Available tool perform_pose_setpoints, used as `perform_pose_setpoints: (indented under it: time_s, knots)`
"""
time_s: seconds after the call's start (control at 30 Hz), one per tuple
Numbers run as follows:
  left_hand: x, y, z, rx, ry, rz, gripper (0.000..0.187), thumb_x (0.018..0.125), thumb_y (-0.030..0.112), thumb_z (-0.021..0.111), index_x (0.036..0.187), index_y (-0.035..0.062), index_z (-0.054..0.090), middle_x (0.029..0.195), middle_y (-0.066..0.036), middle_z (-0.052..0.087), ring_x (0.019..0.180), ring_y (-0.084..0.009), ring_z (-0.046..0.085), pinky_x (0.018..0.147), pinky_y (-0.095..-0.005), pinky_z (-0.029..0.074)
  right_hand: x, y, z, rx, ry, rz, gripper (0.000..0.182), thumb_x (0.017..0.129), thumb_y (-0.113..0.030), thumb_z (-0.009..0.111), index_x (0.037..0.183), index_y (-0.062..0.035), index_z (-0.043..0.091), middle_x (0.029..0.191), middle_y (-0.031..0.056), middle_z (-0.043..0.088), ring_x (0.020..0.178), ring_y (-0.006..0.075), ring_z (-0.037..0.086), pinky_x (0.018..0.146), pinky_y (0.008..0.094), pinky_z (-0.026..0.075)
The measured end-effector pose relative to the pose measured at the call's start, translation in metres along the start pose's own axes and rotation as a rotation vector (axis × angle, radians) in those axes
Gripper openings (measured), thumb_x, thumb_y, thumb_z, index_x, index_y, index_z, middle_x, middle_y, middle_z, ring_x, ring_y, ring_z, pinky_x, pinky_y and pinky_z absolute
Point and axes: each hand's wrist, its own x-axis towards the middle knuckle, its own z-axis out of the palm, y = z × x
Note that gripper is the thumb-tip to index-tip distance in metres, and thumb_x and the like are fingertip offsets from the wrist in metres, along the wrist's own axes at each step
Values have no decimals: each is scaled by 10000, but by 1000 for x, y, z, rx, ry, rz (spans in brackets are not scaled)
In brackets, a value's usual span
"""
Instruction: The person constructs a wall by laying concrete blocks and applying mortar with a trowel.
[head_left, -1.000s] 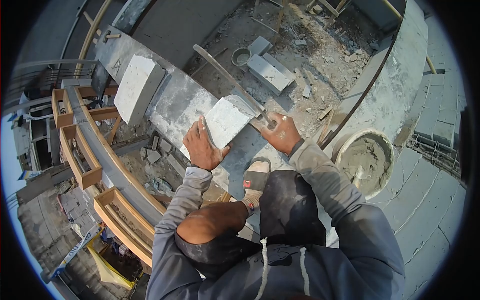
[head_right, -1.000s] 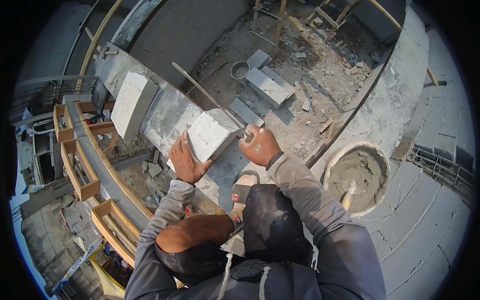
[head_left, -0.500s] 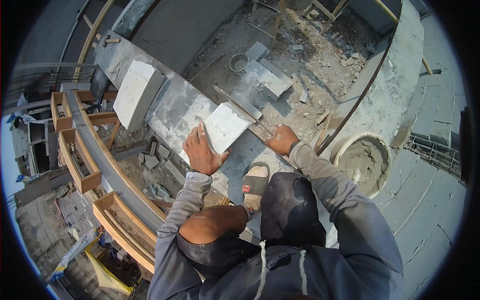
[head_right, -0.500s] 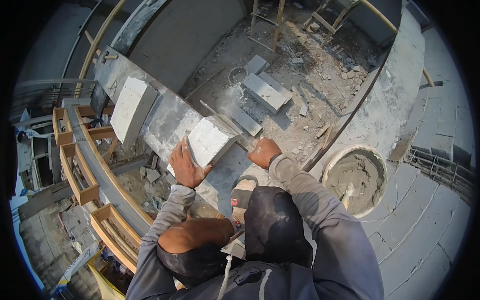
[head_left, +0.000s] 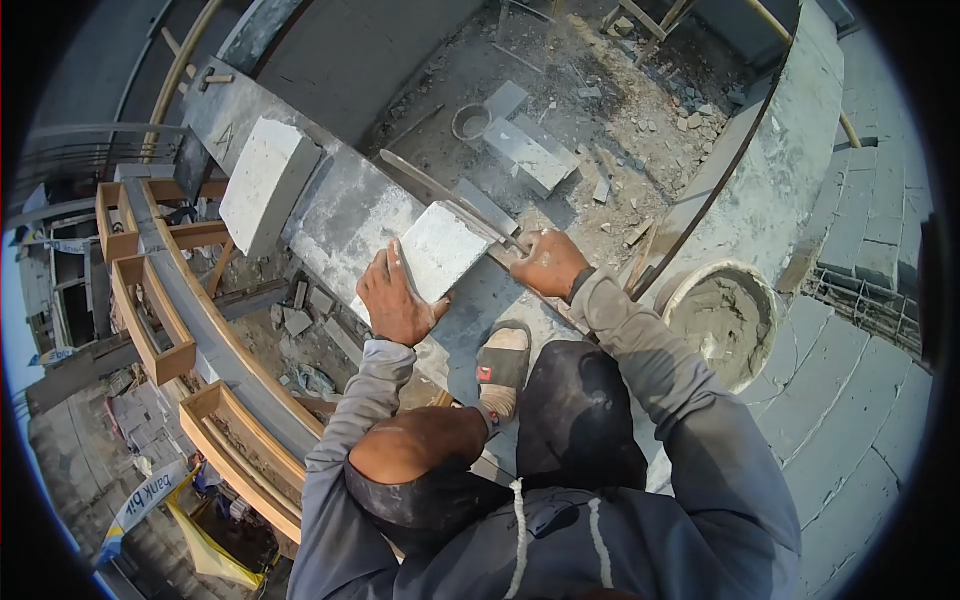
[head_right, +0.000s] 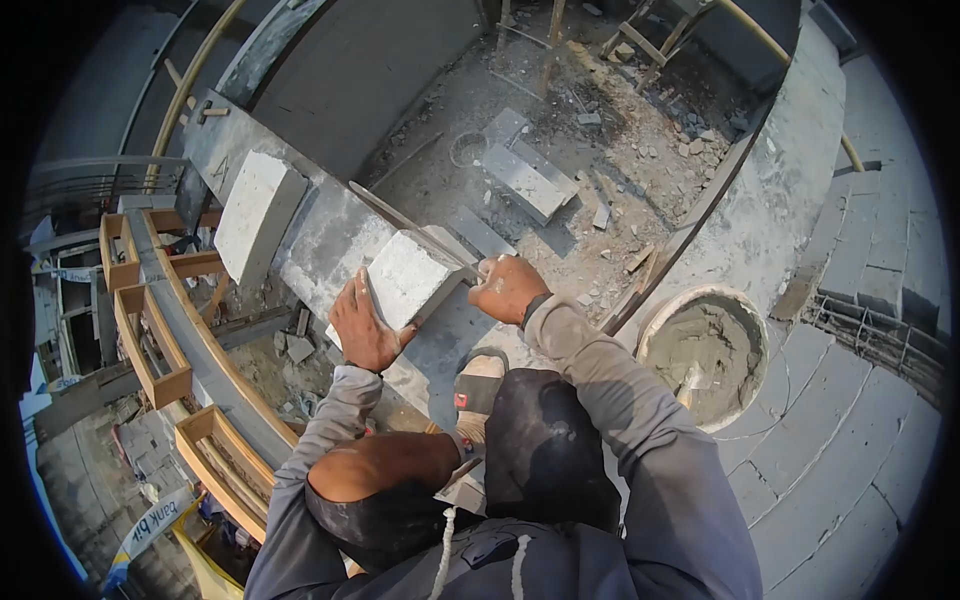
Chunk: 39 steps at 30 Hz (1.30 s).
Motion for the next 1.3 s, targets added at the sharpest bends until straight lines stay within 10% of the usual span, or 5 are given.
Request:
perform_pose_setpoints:
  time_s: [0.6,0.8,1.1,1.2,1.3]
  knots:
    - [7,0,-1,-29,-5,-9,1157,484,396,823,1424,20,262,1299,-219,414,1207,-380,390,1015,-486,268,-39,-59,-38,384,451,-370,274,700,-244,635,803,8,617,733,198,637,718,391,627,644,420,498]
    - [8,-5,0,-14,-15,7,1173,483,399,850,1423,28,254,1300,-208,386,1187,-365,386,991,-496,257,17,73,61,-68,303,-150,275,698,-244,631,789,14,604,724,234,618,711,373,640,638,434,487]
    - [8,-4,1,-9,3,22,1182,479,409,853,1426,35,253,1297,-205,386,1172,-362,395,988,-493,261,-22,-25,-8,389,427,-338,161,727,-122,635,718,4,536,646,213,574,659,355,634,555,400,451]
    - [10,-3,-2,5,-22,16,1188,477,409,855,1427,34,250,1298,-204,387,1173,-359,397,986,-493,262,14,71,50,33,28,189,339,688,-212,660,946,8,654,801,244,649,787,380,645,693,376,509]
    - [9,-4,0,21,-26,7,1191,475,411,856,1429,33,250,1297,-200,387,1171,-359,397,985,-491,263,10,64,43,15,111,99,467,666,-244,661,1061,6,650,869,267,647,856,381,639,763,350,516]
